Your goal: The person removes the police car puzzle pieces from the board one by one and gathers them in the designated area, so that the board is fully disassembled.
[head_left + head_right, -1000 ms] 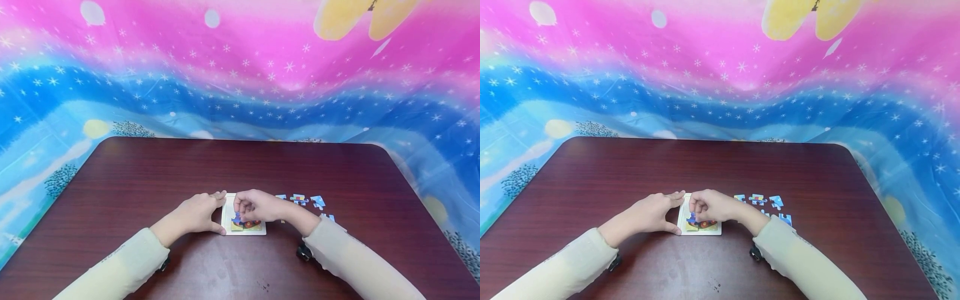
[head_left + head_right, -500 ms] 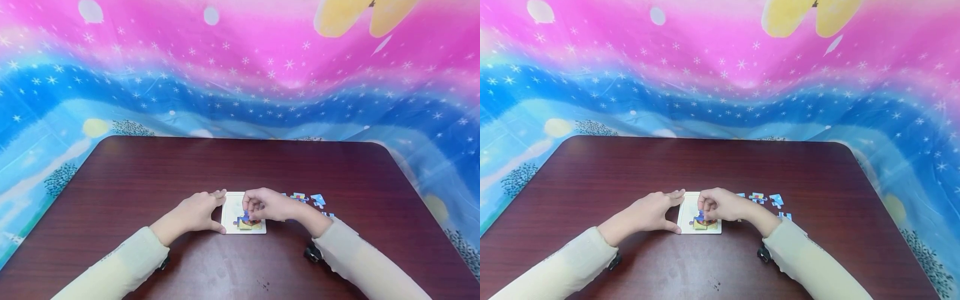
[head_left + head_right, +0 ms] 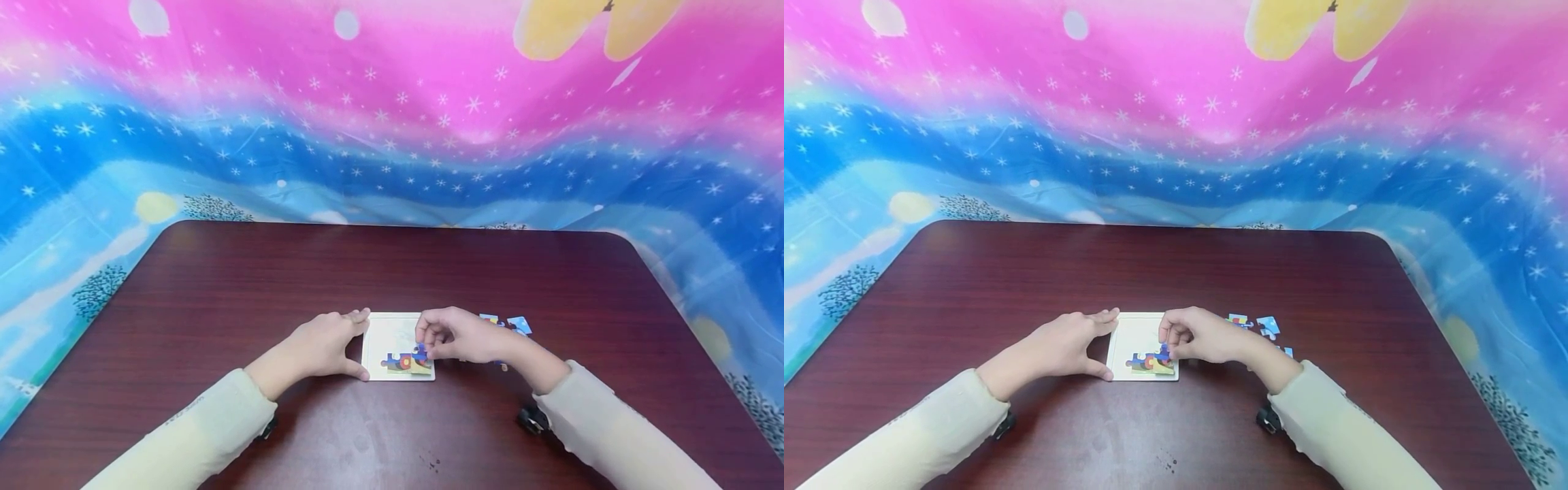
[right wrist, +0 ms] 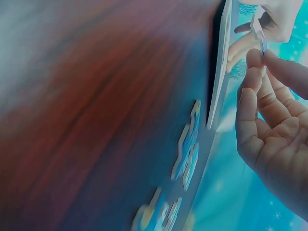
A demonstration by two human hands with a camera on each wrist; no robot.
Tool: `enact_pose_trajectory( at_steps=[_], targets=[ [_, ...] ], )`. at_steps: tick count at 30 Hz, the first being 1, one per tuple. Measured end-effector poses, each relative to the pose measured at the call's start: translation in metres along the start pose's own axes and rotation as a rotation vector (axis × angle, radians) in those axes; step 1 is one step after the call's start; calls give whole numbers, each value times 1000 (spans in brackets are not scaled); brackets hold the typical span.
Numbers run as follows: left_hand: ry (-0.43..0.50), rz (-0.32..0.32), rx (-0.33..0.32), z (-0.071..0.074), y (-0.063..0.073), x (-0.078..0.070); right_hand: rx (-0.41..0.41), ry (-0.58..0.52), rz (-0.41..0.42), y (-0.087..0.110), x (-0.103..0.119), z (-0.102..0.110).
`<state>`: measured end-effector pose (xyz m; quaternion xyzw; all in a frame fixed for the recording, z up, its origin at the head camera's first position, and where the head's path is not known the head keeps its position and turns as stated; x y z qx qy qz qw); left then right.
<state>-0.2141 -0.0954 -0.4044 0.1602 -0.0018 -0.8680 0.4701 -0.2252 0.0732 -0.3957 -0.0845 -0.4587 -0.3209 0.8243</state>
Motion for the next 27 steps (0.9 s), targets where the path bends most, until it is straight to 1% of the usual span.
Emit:
enact_pose_trajectory(
  at_steps=[5, 12, 20, 24, 27],
  targets=[
    [6, -3, 4, 0, -1, -2, -6, 2, -17, 13, -8, 4],
    [6, 3, 13, 0, 0, -3, -36, -8, -39, 34, -17, 12],
    [-2, 8, 15, 0, -1, -3, -45, -10, -62, 59, -25, 20],
    [-4, 7, 11, 1, 0, -2, -48, 12, -61, 67, -27, 22],
    [-5, 4, 8, 0, 0, -2, -40, 9, -66, 71, -29, 22]
  ],
)
Point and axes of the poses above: each hand's wrist, its own y-axis away from the middle knuckle, its own z-axis out of the back of the hand, x = y × z, the point moved 8 cm from there along -y, towards the middle knuckle, and after that the axes turned 1 degree about y, right-handed, at the moved point
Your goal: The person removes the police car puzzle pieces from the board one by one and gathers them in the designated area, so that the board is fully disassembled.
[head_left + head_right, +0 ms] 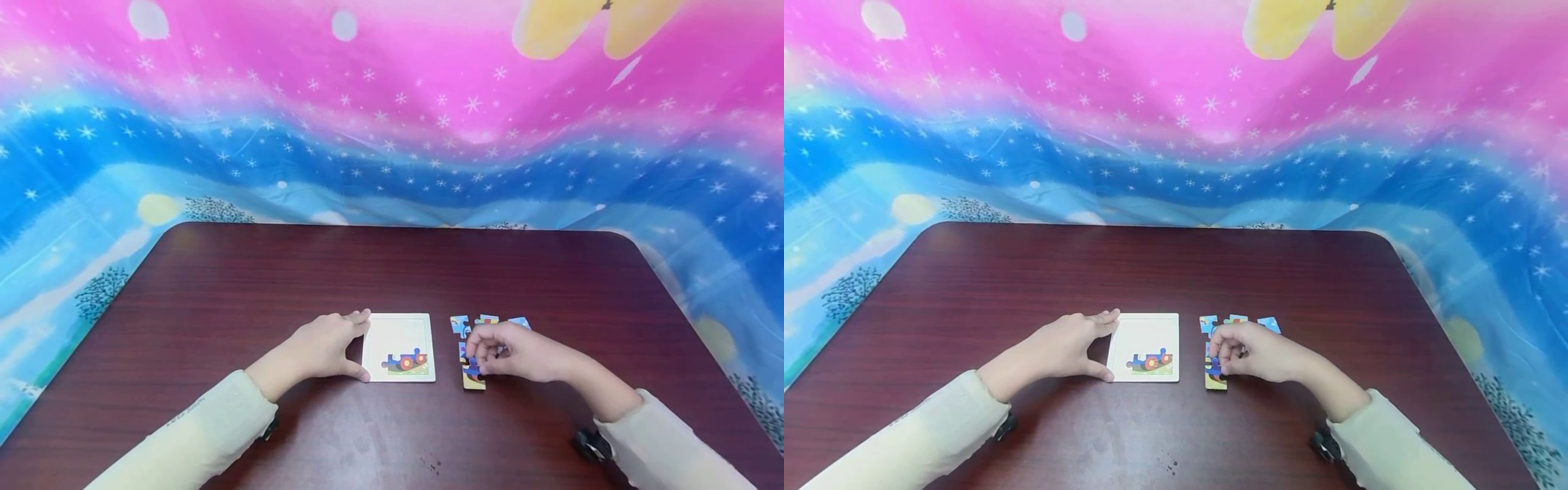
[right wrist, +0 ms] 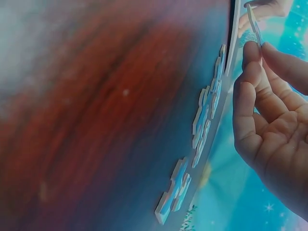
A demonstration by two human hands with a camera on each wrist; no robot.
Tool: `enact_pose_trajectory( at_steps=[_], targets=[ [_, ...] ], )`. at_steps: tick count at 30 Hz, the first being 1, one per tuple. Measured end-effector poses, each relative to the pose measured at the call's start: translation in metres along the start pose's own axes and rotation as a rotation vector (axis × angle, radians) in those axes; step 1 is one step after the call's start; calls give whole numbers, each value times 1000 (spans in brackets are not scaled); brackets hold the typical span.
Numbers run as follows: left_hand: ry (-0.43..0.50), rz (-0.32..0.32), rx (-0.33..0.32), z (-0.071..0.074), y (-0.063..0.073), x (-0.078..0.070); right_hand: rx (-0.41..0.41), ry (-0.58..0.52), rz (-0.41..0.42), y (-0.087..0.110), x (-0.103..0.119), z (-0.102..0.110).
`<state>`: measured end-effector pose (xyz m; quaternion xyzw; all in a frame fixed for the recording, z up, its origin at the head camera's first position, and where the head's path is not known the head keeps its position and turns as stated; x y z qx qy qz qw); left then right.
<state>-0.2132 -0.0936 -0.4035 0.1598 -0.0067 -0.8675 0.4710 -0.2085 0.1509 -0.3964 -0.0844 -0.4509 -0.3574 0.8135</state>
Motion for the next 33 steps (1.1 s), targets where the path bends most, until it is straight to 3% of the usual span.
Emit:
enact_pose_trajectory(
  at_steps=[14, 33],
  targets=[
    [-11, -14, -15, -1, 0, 0, 61, -5, 9, 4, -2, -9],
    [-1, -12, -14, -2, 1, 2, 30, 49, 4, 4, -4, -2]
  ],
)
Point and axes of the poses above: each hand's wrist, its own y-axis away from the middle knuckle, its own z-axis out of the back of the hand, x = y × z, the point moved 8 cm from there along -y, towards the middle knuckle, and after that the axes turned 1 degree about y, right-handed, at the moved point
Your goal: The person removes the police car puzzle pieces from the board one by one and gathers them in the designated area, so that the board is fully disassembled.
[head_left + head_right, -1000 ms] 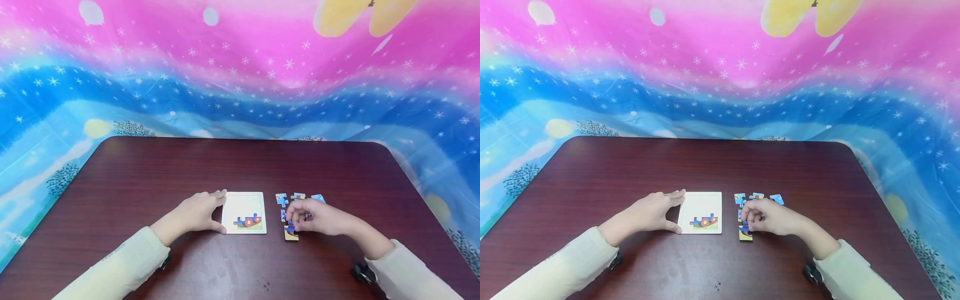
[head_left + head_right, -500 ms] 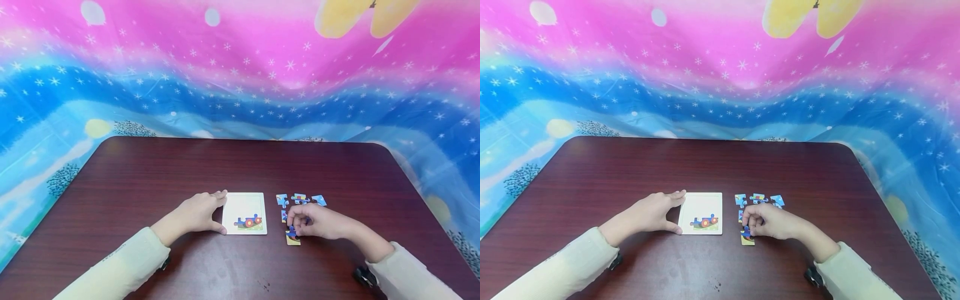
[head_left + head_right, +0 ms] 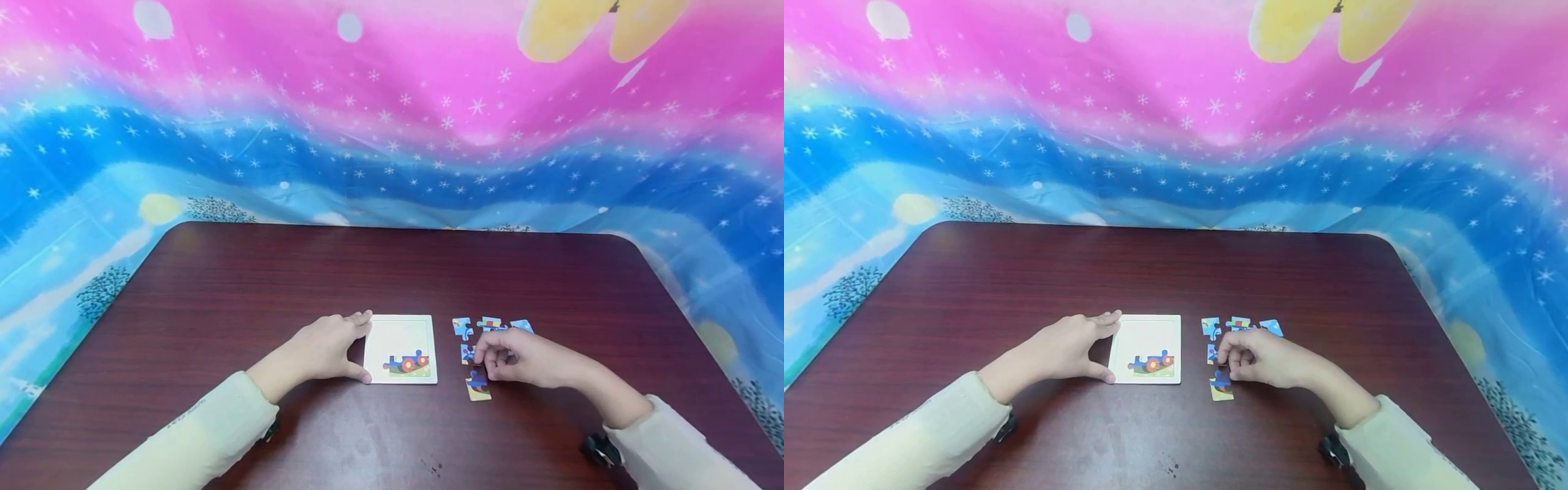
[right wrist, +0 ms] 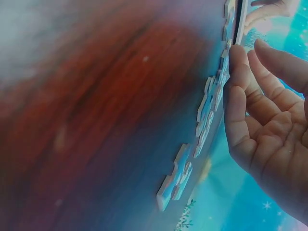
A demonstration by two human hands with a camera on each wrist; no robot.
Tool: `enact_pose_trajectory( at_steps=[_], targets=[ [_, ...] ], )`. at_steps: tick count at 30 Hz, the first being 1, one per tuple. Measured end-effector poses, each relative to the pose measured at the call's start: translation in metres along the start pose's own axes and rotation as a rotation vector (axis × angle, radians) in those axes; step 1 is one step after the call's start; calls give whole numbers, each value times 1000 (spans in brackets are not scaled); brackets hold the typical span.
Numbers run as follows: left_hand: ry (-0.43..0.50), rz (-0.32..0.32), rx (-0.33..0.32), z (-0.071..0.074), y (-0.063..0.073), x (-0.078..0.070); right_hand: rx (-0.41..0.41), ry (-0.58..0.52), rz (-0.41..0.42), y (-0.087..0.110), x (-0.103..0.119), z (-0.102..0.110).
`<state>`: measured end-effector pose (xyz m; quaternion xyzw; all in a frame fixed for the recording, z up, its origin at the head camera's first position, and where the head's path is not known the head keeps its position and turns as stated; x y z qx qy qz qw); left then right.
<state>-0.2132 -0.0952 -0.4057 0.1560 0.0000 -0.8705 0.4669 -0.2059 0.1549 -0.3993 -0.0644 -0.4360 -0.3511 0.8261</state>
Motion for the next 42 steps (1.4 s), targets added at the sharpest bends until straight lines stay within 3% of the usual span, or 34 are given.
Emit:
enact_pose_trajectory(
  at_steps=[13, 27, 42],
  targets=[
    [2, -2, 5, -1, -1, 0, -28, 103, 17, -42, 21, -6],
    [5, -4, -7, 0, -1, 1, 49, 116, 61, -93, 46, -22],
    [7, 13, 4, 1, -2, 0, 104, 201, 46, -104, 43, -38]
  ],
)
Point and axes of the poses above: each hand's wrist, its own y-axis away from the middle knuckle, its own z-axis out of the back of the hand, x = y × z, the point moved 8 cm from there along -y, towards the middle knuckle, and after that the axes turned 1 degree about y, right-handed, at the moved point
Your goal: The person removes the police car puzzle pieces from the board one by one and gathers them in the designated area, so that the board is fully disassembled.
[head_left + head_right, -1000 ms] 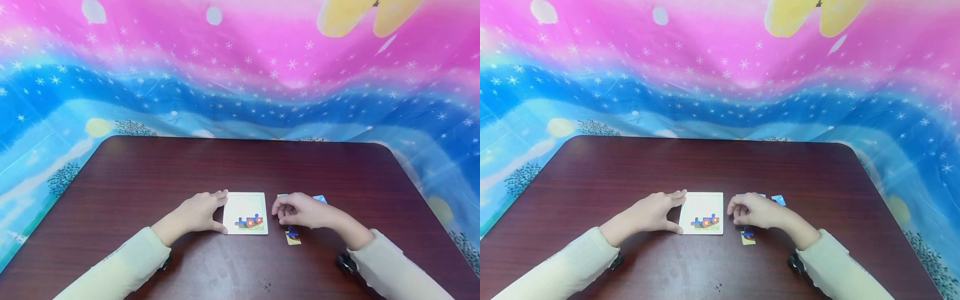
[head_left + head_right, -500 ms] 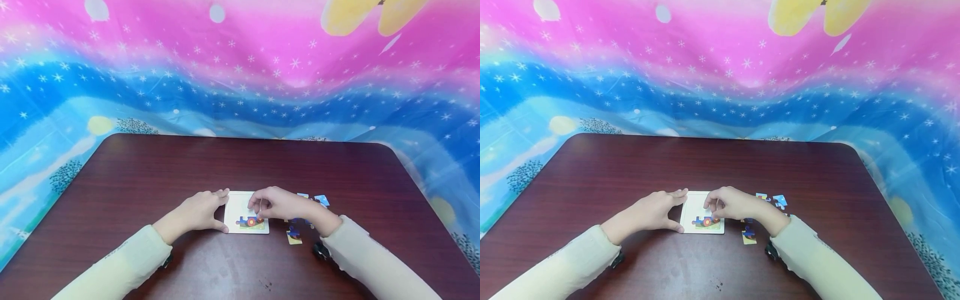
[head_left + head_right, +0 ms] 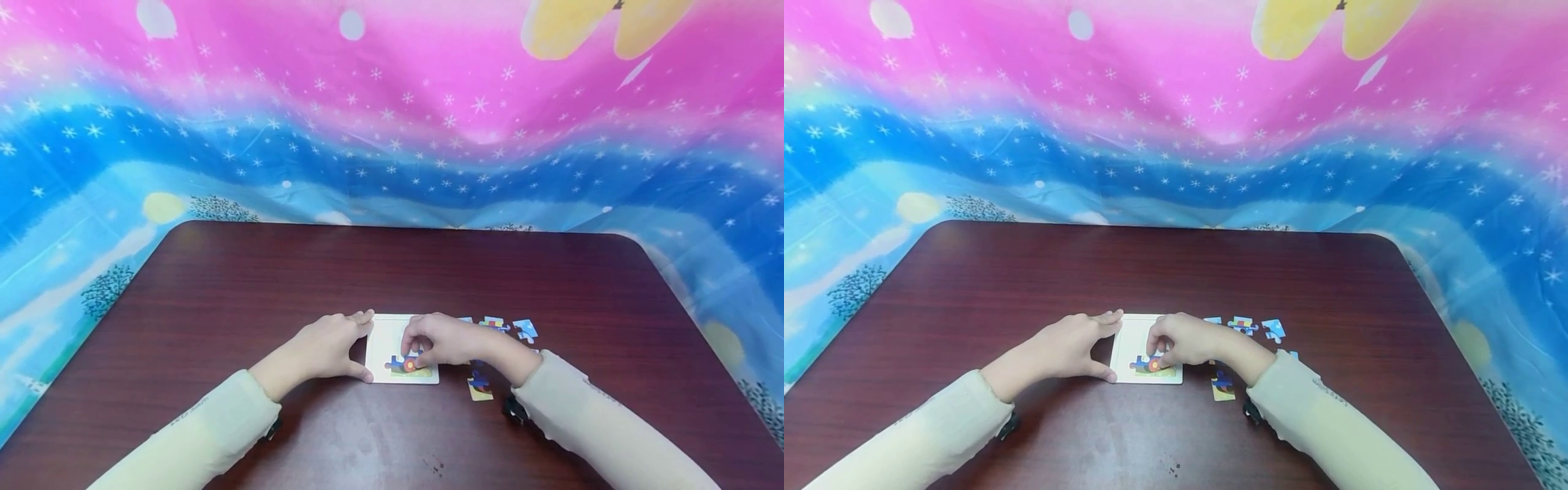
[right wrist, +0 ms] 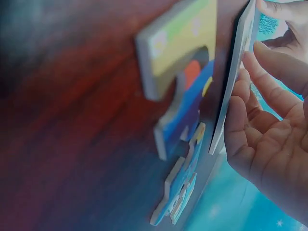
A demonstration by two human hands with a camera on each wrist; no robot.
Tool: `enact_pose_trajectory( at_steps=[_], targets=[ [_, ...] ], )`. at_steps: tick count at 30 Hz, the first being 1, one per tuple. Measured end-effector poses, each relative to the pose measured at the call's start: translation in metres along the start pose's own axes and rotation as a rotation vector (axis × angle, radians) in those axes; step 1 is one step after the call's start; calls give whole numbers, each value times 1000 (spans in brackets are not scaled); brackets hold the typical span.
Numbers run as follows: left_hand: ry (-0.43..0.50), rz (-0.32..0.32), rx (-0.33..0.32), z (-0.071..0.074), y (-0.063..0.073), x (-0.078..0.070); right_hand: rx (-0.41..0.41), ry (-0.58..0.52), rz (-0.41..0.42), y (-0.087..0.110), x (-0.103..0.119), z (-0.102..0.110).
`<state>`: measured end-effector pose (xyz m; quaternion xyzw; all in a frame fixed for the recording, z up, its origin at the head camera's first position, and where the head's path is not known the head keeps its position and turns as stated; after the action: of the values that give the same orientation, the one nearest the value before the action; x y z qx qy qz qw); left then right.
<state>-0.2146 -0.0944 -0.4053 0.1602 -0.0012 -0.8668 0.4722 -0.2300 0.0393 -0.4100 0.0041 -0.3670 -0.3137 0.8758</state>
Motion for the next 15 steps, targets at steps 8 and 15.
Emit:
enact_pose_trajectory(
  at_steps=[8, 15],
  targets=[
    [4, 0, -6, 1, 0, -1, -5, 35, 2, -1, 2, -4],
    [-9, 4, 3, 0, 0, -2, -21, 72, -4, 1, 3, -5]
  ],
)
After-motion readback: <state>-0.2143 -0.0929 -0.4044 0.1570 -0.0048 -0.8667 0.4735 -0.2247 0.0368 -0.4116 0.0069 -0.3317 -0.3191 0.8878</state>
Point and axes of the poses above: each hand's wrist, its own y-axis away from the middle knuckle, its own z-axis out of the back of the hand, x = y × z, the point moved 8 cm from there along -y, towards the middle knuckle, and after that the axes turned 1 degree about y, right-handed, at the moved point
